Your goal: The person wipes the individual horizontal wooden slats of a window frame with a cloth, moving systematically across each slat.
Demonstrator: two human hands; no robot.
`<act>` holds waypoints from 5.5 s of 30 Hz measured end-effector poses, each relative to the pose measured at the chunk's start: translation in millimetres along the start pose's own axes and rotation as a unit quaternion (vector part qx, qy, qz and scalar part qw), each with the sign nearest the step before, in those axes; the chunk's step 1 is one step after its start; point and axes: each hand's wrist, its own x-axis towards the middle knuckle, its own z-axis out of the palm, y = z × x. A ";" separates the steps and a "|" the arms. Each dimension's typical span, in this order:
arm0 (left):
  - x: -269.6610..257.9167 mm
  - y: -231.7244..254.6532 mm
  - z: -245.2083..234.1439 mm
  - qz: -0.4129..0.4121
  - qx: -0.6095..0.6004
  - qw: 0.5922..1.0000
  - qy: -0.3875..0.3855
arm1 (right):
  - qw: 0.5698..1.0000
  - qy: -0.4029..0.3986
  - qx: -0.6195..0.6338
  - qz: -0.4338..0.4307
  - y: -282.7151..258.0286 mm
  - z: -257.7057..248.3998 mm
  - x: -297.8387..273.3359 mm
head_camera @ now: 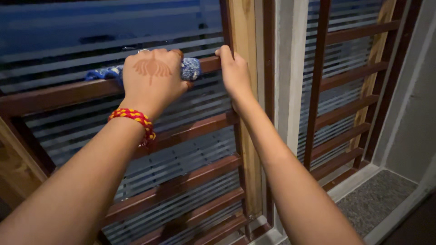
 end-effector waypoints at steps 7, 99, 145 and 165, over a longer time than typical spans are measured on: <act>-8.4 5.6 14.1 -0.003 0.030 0.997 0.070 | 1.000 -0.010 0.005 -0.003 2.7 -2.6 2.1; -10.6 -107.6 -17.7 -0.113 0.150 0.937 -0.296 | 0.855 0.011 -0.247 -0.456 -83.7 108.0 -46.5; -30.8 -112.4 -56.2 -0.158 -0.023 0.935 -0.315 | 0.852 0.013 -0.288 -0.437 -91.7 131.9 -96.8; -119.7 -95.9 -54.9 0.034 -0.065 0.984 0.161 | 0.861 -0.176 -0.322 -0.353 -114.7 100.0 -103.1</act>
